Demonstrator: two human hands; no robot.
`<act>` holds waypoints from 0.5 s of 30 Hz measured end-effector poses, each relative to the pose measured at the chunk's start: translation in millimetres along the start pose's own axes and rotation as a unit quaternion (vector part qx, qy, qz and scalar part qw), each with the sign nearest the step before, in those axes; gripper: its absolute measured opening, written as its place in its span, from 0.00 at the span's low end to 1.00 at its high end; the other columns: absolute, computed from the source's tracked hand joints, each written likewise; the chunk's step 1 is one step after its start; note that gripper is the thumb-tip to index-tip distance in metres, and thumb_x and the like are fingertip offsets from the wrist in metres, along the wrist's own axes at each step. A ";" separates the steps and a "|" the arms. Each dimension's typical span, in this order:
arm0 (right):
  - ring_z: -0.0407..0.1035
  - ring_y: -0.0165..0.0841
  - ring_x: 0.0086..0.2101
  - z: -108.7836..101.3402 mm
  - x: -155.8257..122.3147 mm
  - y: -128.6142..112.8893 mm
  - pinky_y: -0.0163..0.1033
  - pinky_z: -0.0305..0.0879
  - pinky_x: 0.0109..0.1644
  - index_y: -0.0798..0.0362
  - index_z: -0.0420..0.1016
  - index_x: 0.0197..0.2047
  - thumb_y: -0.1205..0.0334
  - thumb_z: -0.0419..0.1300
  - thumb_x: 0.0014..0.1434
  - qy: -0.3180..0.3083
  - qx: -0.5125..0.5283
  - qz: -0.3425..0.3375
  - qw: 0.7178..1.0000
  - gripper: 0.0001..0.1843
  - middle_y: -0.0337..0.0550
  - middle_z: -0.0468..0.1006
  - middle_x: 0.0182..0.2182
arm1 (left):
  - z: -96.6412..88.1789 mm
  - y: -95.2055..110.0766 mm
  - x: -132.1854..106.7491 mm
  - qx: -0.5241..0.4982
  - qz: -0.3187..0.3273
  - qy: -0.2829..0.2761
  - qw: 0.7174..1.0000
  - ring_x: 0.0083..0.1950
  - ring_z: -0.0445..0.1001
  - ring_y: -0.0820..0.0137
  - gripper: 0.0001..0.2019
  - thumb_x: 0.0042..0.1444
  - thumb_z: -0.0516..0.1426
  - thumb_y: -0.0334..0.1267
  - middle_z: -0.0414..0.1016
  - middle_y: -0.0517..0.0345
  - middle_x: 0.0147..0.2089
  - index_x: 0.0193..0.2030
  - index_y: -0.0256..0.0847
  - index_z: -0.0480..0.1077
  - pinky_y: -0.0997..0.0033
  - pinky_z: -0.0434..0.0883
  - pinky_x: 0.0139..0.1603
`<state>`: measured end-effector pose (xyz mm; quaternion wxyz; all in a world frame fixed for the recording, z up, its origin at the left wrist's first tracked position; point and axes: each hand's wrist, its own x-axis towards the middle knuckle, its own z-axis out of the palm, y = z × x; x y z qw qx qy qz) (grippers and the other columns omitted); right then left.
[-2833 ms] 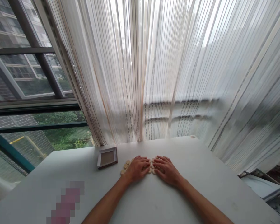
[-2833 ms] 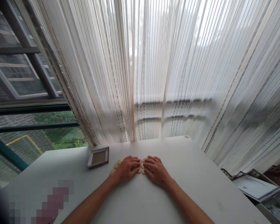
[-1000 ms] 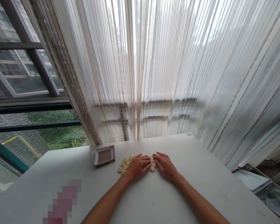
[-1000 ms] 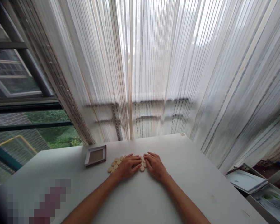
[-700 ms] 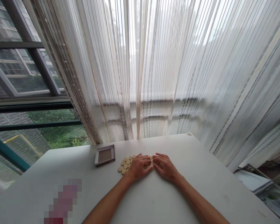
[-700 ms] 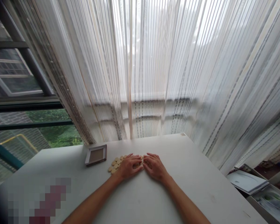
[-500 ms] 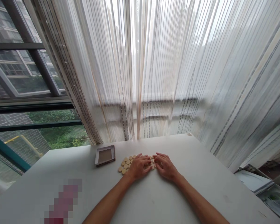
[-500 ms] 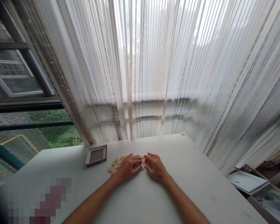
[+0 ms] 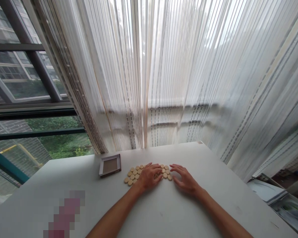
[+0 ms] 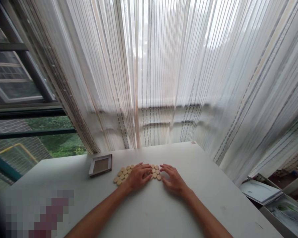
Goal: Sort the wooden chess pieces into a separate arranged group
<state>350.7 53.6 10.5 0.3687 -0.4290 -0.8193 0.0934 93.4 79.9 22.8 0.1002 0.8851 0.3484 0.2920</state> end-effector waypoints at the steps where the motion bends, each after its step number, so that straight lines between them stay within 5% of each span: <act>1: 0.68 0.45 0.59 -0.7 0.2 -3.2 0.54 0.66 0.62 0.46 0.77 0.50 0.67 0.61 0.59 -0.009 0.000 -0.009 1.000 0.16 0.46 0.77 0.57 | 0.7 0.5 1.7 -0.002 0.003 -0.002 1.000 0.61 0.73 0.62 0.14 0.61 0.61 0.38 0.78 0.54 0.59 0.54 0.49 0.76 0.52 0.58 0.69; 15: 0.70 0.44 0.58 7.0 11.8 -7.8 0.51 0.68 0.61 0.44 0.78 0.50 0.66 0.60 0.63 -0.013 -0.005 -0.053 0.998 0.13 0.43 0.80 0.54 | 7.2 0.5 2.0 -0.001 0.023 0.001 1.000 0.62 0.73 0.63 0.14 0.63 0.60 0.38 0.79 0.56 0.58 0.54 0.52 0.76 0.53 0.59 0.68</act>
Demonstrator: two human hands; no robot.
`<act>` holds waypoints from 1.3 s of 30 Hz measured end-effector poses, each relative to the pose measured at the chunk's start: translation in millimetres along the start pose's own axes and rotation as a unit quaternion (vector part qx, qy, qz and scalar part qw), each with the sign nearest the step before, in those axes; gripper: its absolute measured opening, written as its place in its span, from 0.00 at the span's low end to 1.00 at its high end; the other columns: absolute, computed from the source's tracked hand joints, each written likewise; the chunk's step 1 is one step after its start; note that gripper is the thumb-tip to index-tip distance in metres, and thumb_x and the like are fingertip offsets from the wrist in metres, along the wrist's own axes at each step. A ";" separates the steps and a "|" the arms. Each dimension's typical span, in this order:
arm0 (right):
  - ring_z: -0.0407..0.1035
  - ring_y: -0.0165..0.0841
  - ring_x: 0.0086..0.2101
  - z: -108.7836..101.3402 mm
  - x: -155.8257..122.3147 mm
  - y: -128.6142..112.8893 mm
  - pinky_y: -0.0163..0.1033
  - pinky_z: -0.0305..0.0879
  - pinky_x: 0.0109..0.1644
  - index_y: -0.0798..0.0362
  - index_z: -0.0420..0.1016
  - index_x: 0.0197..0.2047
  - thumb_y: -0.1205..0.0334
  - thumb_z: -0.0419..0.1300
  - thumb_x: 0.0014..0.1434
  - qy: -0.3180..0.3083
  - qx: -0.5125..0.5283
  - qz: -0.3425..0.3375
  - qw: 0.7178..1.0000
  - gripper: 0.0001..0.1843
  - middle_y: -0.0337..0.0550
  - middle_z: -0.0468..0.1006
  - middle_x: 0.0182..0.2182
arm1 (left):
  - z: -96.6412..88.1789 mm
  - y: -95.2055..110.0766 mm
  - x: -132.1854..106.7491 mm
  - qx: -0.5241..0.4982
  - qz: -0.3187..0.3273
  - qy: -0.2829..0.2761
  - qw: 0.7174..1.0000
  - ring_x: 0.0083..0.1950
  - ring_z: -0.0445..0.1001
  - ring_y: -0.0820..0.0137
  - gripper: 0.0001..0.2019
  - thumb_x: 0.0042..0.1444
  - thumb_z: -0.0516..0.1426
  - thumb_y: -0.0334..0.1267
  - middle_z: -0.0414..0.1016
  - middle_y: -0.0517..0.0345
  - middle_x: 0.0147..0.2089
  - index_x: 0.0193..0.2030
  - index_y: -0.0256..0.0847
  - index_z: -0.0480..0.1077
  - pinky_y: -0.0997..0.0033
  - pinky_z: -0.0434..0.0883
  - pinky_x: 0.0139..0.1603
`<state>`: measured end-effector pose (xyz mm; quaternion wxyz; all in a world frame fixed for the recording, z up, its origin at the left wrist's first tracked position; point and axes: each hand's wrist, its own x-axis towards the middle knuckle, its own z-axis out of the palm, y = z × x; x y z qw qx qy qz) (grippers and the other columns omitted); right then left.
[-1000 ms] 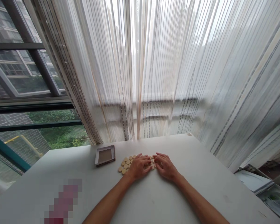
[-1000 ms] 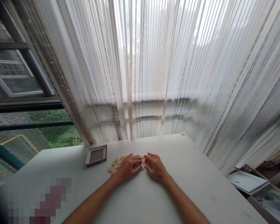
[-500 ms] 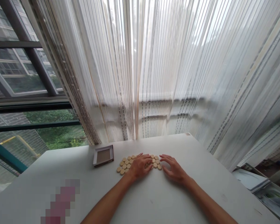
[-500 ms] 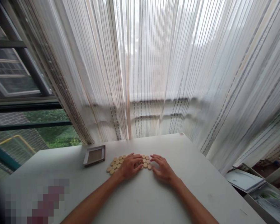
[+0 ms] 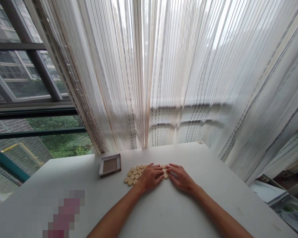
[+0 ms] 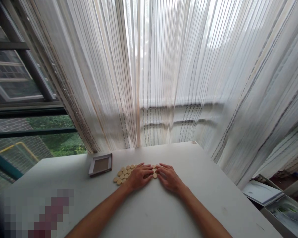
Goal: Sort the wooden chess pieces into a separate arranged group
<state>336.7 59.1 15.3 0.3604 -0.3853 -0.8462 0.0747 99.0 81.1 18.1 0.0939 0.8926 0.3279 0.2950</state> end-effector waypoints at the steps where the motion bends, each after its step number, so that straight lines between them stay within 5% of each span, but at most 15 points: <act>1: 0.69 0.43 0.58 0.5 -0.1 0.3 0.51 0.68 0.61 0.44 0.78 0.49 0.66 0.60 0.63 0.002 0.000 0.001 1.000 0.13 0.43 0.80 0.54 | -1.1 0.2 0.8 -0.001 0.001 0.002 1.000 0.62 0.73 0.63 0.13 0.62 0.60 0.38 0.79 0.57 0.57 0.54 0.52 0.76 0.53 0.58 0.69; 8: 0.68 0.45 0.59 3.7 -3.9 4.0 0.55 0.67 0.61 0.47 0.76 0.50 0.65 0.57 0.65 0.039 -0.012 0.029 0.999 0.12 0.47 0.77 0.56 | -33.0 -23.3 -8.9 0.001 -0.034 0.050 0.998 0.59 0.75 0.59 0.11 0.65 0.57 0.39 0.80 0.49 0.55 0.49 0.44 0.78 0.52 0.66 0.63; 13: 0.67 0.45 0.60 17.1 8.0 -8.4 0.55 0.67 0.60 0.47 0.77 0.49 0.65 0.58 0.64 0.045 -0.004 0.018 0.999 0.11 0.47 0.80 0.53 | -56.0 -35.0 -31.5 0.001 -0.031 0.030 0.999 0.56 0.77 0.60 0.10 0.62 0.59 0.37 0.82 0.53 0.51 0.47 0.45 0.79 0.56 0.70 0.60; 23: 0.68 0.43 0.59 28.2 26.1 -21.5 0.53 0.66 0.59 0.45 0.78 0.45 0.66 0.58 0.63 0.017 -0.006 -0.026 0.999 0.11 0.43 0.81 0.51 | -30.4 -23.1 -24.2 0.018 -0.028 0.004 0.999 0.58 0.76 0.58 0.09 0.59 0.62 0.36 0.83 0.56 0.51 0.45 0.51 0.80 0.54 0.63 0.65; 39: 0.70 0.43 0.57 31.9 24.0 -24.1 0.52 0.64 0.60 0.46 0.78 0.47 0.66 0.58 0.64 0.016 -0.019 -0.023 0.999 0.11 0.45 0.81 0.50 | -21.0 -18.7 -21.7 0.035 -0.051 0.000 0.998 0.60 0.74 0.59 0.11 0.61 0.61 0.37 0.80 0.59 0.55 0.49 0.53 0.79 0.50 0.59 0.67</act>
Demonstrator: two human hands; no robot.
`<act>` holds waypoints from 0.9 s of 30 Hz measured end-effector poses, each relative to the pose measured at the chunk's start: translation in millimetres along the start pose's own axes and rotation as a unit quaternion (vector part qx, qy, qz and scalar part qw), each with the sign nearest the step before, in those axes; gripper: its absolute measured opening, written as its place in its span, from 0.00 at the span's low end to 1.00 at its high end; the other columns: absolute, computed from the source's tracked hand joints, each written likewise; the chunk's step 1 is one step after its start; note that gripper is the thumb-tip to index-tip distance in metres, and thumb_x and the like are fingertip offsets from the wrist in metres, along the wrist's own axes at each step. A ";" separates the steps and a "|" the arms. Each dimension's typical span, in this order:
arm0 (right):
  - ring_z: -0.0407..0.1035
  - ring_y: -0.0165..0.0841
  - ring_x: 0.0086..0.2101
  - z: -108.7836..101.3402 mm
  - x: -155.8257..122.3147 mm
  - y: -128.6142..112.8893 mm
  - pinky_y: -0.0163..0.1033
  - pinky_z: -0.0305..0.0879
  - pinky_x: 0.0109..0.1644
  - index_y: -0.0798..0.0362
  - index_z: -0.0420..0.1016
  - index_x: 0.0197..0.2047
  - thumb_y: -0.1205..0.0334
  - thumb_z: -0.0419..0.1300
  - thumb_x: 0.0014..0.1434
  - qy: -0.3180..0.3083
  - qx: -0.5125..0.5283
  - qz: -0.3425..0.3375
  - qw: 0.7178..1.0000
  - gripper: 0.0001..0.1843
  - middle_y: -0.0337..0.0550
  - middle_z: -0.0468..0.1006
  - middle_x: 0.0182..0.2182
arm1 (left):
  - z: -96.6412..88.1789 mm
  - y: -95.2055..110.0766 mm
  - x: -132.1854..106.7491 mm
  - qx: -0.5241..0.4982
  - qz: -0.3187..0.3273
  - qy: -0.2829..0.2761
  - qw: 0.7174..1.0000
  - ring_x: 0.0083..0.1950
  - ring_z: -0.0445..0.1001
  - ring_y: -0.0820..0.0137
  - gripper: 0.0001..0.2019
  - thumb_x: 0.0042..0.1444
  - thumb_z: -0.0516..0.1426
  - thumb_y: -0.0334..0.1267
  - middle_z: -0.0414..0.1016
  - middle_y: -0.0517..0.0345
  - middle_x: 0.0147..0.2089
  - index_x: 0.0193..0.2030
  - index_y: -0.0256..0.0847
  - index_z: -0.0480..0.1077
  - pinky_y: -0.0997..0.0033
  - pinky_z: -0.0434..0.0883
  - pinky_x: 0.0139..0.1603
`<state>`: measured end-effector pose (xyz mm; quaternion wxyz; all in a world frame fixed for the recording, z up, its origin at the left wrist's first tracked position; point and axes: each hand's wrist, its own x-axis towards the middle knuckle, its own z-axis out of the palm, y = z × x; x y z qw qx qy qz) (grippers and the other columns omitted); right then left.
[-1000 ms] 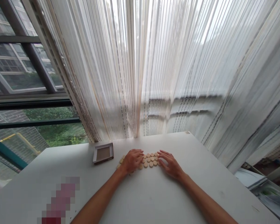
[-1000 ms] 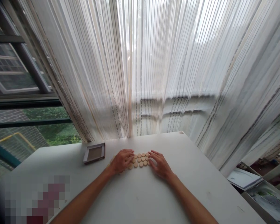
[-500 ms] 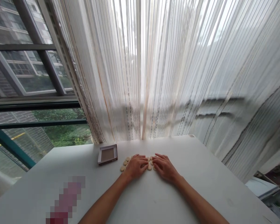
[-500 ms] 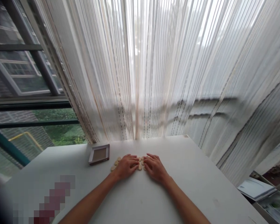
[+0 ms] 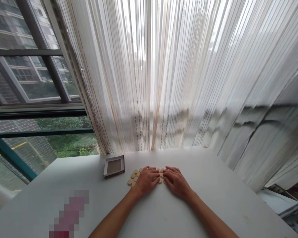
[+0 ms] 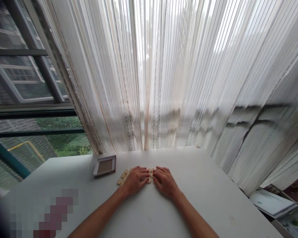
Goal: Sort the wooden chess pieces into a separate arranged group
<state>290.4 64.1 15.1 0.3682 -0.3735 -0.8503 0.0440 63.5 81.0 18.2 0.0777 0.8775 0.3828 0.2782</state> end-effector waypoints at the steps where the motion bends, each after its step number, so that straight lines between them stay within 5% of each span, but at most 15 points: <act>1: 0.70 0.43 0.57 0.2 -0.1 0.1 0.52 0.63 0.60 0.46 0.78 0.47 0.66 0.58 0.64 0.001 0.001 0.001 1.000 0.11 0.45 0.81 0.50 | 0.6 0.9 0.1 0.001 0.000 0.000 1.000 0.60 0.74 0.60 0.11 0.61 0.61 0.36 0.80 0.59 0.56 0.49 0.54 0.79 0.51 0.59 0.67; 15: 0.71 0.43 0.55 3.5 -2.2 4.1 0.50 0.65 0.59 0.46 0.77 0.46 0.67 0.60 0.63 0.011 0.004 0.011 1.000 0.10 0.43 0.82 0.49 | 2.2 10.8 -0.1 0.000 0.000 0.019 1.000 0.58 0.74 0.62 0.11 0.64 0.59 0.37 0.80 0.61 0.54 0.50 0.55 0.78 0.51 0.59 0.67; 27: 0.71 0.44 0.55 4.1 2.3 -0.9 0.54 0.65 0.58 0.48 0.77 0.45 0.67 0.57 0.65 0.028 -0.001 -0.004 1.000 0.09 0.48 0.81 0.49 | -25.1 -23.0 -24.1 -0.013 0.003 0.024 1.000 0.60 0.74 0.59 0.15 0.59 0.59 0.35 0.77 0.51 0.58 0.53 0.47 0.76 0.55 0.68 0.63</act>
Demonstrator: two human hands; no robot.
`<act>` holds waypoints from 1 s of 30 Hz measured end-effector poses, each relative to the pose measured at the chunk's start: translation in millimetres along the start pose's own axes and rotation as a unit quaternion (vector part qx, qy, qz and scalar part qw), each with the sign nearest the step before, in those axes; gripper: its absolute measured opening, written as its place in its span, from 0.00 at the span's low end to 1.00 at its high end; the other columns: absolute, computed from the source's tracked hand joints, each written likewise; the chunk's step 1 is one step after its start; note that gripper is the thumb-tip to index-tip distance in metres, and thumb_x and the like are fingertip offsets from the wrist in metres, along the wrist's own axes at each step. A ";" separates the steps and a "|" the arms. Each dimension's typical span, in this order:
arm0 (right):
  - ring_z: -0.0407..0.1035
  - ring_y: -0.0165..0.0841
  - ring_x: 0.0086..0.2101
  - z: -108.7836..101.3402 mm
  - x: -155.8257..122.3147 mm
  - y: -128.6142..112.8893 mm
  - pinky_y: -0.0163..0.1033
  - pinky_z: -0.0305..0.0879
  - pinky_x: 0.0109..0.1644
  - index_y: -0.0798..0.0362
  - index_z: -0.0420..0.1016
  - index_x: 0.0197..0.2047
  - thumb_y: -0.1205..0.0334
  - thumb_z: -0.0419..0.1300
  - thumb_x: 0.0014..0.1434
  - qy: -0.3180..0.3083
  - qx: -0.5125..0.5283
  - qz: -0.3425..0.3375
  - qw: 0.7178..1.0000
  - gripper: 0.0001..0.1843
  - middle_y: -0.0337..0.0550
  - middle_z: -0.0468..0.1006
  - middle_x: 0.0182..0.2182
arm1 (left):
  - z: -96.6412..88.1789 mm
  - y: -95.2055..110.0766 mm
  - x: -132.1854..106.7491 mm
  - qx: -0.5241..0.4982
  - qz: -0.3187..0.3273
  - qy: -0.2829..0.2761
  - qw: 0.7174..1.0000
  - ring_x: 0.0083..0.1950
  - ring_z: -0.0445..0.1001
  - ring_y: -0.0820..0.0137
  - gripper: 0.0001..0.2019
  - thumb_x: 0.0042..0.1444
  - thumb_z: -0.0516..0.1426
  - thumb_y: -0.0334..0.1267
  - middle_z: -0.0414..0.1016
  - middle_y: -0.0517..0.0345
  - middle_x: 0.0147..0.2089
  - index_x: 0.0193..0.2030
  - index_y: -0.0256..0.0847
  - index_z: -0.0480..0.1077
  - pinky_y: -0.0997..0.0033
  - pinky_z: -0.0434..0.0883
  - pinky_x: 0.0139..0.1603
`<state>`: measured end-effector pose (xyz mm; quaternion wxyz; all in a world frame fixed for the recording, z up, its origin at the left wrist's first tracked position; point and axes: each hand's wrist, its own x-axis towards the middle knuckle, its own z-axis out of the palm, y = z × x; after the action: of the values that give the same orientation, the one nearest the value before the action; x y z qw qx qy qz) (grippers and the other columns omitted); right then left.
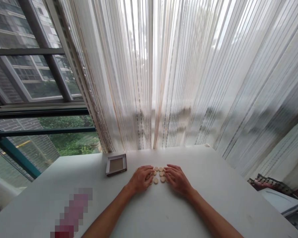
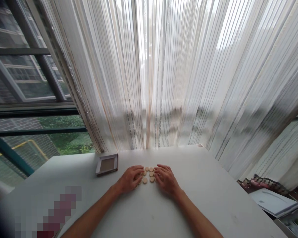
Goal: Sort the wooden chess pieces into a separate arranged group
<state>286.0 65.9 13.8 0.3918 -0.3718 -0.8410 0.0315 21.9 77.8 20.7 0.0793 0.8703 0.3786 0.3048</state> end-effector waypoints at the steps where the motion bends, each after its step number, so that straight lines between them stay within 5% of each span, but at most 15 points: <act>1: 0.71 0.44 0.55 1.7 1.2 -1.0 0.53 0.65 0.58 0.48 0.77 0.45 0.67 0.57 0.65 0.000 0.000 -0.002 1.000 0.09 0.47 0.82 0.49 | 0.6 0.7 0.4 -0.003 0.004 -0.001 1.000 0.60 0.74 0.58 0.15 0.58 0.61 0.36 0.77 0.51 0.58 0.53 0.47 0.76 0.55 0.68 0.63; 30: 0.71 0.43 0.54 7.4 8.2 -18.3 0.51 0.63 0.58 0.48 0.76 0.44 0.67 0.59 0.61 -0.017 -0.003 -0.027 0.999 0.09 0.47 0.81 0.50 | 3.7 14.1 4.7 -0.002 -0.018 0.000 1.000 0.60 0.74 0.56 0.11 0.58 0.62 0.42 0.80 0.52 0.55 0.48 0.48 0.77 0.48 0.59 0.67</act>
<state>266.5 59.7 20.2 0.3773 -0.3497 -0.8572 0.0246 35.2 71.6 25.2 0.0867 0.8632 0.3933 0.3043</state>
